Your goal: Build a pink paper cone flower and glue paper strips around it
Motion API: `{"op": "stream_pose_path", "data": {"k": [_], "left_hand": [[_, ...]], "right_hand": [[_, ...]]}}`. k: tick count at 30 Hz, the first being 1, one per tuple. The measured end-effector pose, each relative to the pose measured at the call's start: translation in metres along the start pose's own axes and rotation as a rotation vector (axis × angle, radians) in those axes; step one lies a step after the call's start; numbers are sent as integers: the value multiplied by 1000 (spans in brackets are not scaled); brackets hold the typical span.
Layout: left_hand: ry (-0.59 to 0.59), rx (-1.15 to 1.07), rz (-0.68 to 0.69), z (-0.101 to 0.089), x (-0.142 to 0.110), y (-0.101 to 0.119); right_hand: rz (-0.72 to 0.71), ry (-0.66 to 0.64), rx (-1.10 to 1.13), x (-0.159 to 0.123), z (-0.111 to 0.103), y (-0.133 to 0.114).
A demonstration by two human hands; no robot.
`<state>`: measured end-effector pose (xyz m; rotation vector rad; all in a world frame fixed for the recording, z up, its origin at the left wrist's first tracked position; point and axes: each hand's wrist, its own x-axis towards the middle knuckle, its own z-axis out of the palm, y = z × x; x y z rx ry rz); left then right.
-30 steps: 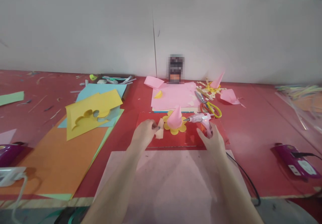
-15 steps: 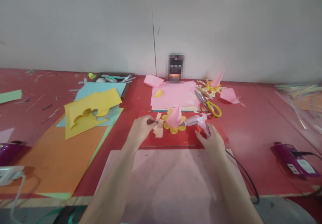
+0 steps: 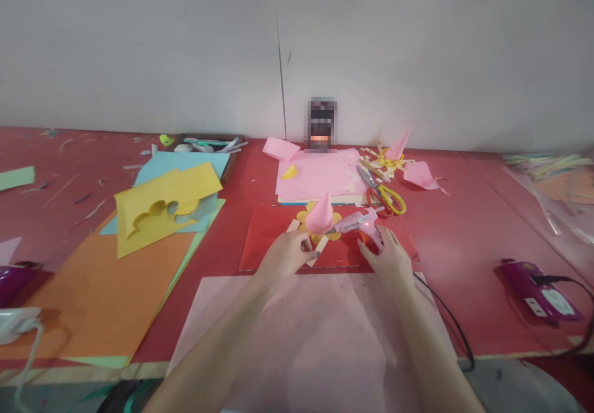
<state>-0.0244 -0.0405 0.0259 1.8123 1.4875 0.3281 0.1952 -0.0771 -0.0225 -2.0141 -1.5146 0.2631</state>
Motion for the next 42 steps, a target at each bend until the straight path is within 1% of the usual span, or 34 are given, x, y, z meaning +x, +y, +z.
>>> {"op": "stream_pose_path", "data": {"k": [6, 10, 12, 14, 16, 19, 20, 22, 24, 27, 29, 33, 35, 38, 42], "left_hand": [[-11, 88, -5, 3, 1, -3], [-51, 43, 4, -2, -1, -3], [-48, 11, 22, -4, 0, -2], [8, 27, 53, -6, 3, -2], [121, 106, 70, -7, 6, -3], [322, 251, 71, -9, 10, -5], [375, 276, 80, -10, 11, -5], [436, 278, 120, -12, 12, -5], [444, 243, 158, -12, 13, -5], [412, 199, 191, -12, 14, -5], [409, 187, 165, -13, 14, -6], [462, 185, 40, -21, 12, -7], [477, 181, 22, -24, 12, -8], [485, 157, 67, -24, 13, -9], [466, 142, 128, -20, 15, -9]], "right_hand": [[38, -41, -26, 3, -1, 0], [29, -47, -25, 3, -1, 0], [30, -43, -24, 3, -1, 1], [34, -42, -17, 3, 0, 2], [35, -39, -9, 3, 0, 2], [38, -28, -6, 3, 0, 2], [40, -30, -8, 3, 0, 2], [46, -40, -12, 3, -1, 1], [46, -46, -10, 3, -1, 1], [53, -45, 1, 3, -1, 1], [65, -44, 0, 3, -1, 1], [52, -45, -2, 3, 0, 2], [49, -43, -5, 4, 0, 2], [62, -45, -14, 4, -1, 2], [63, -46, -19, 3, -2, 0]]}}
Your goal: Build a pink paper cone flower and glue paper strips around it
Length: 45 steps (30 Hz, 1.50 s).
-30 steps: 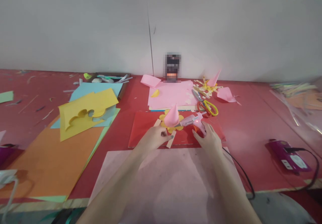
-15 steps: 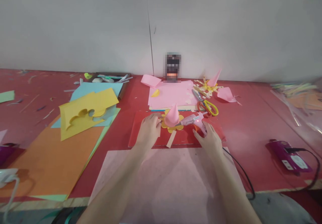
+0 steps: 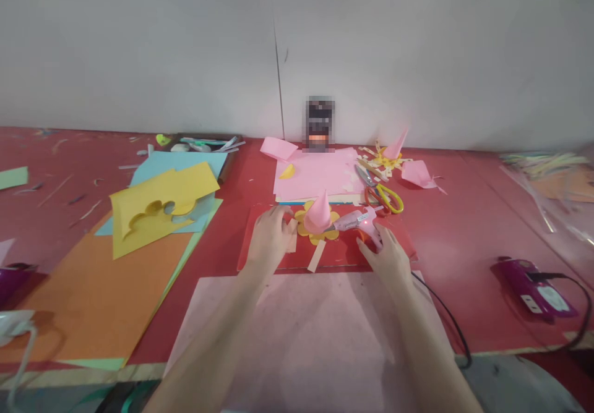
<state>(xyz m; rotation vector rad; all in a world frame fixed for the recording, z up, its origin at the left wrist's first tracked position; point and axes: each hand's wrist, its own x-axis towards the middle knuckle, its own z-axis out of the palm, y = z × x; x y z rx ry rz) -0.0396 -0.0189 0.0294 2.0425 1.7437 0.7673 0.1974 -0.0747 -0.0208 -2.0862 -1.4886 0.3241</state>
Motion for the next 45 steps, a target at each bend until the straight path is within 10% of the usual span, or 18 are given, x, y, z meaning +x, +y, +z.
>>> {"op": "stream_pose_path", "data": {"k": [45], "left_hand": [[-107, 64, -182, -5, -2, -6]], "right_hand": [[19, -19, 23, 3, 1, 4]]}}
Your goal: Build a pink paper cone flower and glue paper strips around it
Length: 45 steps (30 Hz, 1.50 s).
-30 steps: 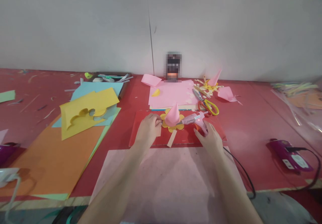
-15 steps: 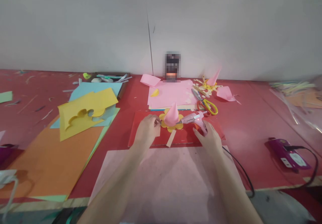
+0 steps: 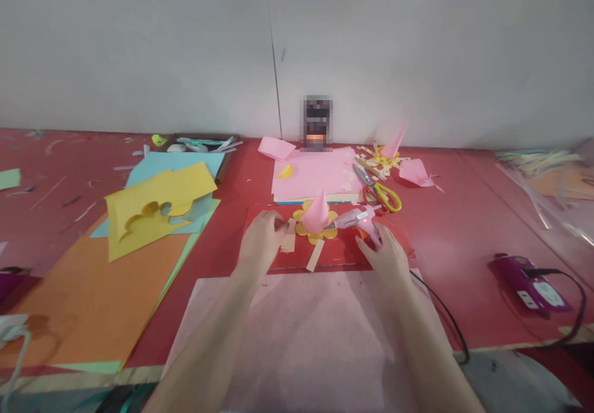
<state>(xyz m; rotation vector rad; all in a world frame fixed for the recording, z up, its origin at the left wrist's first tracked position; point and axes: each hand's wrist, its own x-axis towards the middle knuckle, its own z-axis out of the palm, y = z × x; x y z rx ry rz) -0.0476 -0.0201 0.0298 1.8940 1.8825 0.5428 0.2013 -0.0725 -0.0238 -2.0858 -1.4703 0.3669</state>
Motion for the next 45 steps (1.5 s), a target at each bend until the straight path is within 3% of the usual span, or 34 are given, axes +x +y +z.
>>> {"op": "stream_pose_path", "data": {"k": [8, 13, 19, 29, 31, 37, 45], "left_hand": [[91, -221, 286, 16, -4, 18], [21, -285, 433, 32, 0, 19], [-46, -316, 401, 37, 9, 19], [170, -103, 317, 46, 13, 21], [156, -90, 321, 48, 13, 19], [-34, -121, 372, 43, 17, 9], [-20, -106, 395, 49, 20, 14]], "right_hand": [[10, -1, 26, -1, -1, -1], [21, -8, 34, -1, -2, -2], [2, 11, 39, -1, -1, -1], [-21, 25, 30, 0, 1, 2], [-24, 36, 38, 0, 2, 4], [33, 36, 66, 0, -1, 0], [60, 53, 143, -1, -2, -2]]}}
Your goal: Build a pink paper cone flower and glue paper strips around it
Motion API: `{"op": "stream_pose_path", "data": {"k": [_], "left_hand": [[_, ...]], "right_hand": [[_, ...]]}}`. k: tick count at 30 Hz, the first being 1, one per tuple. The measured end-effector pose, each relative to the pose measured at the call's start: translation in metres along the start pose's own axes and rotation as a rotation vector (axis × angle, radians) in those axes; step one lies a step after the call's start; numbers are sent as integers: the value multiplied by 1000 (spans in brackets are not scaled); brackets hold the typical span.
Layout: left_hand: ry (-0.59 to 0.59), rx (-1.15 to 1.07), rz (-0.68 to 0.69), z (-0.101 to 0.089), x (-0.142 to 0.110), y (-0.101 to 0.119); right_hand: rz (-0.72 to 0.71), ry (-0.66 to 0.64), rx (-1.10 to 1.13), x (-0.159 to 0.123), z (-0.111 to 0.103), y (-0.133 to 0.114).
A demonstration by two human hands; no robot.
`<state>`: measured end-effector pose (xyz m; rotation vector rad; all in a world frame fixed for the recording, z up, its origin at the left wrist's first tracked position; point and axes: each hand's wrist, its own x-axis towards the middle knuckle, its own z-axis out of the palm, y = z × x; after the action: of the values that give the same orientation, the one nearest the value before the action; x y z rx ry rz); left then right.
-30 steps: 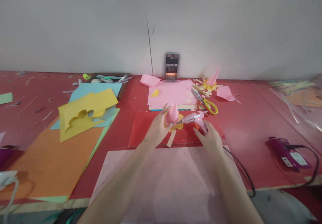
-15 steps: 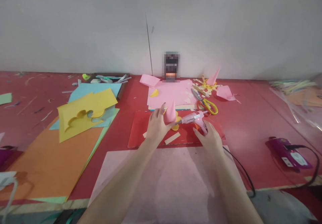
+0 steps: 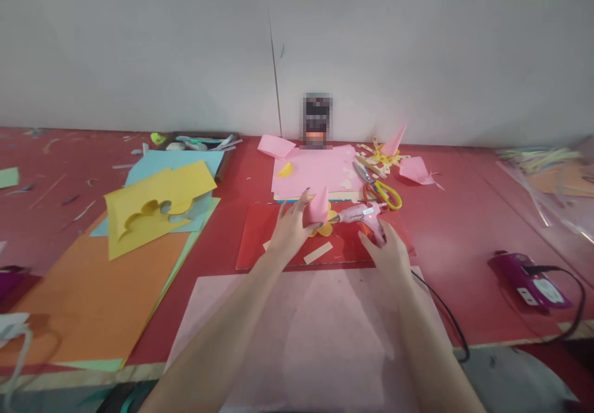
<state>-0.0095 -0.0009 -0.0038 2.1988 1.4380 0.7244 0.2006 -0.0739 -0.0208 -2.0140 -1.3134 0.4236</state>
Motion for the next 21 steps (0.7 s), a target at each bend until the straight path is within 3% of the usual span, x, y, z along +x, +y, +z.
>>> {"op": "stream_pose_path", "data": {"k": [5, 9, 15, 21], "left_hand": [[18, 32, 5, 3, 0, 1], [13, 28, 22, -8, -4, -4], [-118, 59, -18, -24, -12, -21], [-126, 99, 10, -15, -13, -19]], "right_hand": [[1, 17, 6, 0, -1, 0], [4, 26, -31, 0, -1, 0], [-36, 16, -105, -2, 0, -1], [-94, 25, -132, -4, 1, -4]]}}
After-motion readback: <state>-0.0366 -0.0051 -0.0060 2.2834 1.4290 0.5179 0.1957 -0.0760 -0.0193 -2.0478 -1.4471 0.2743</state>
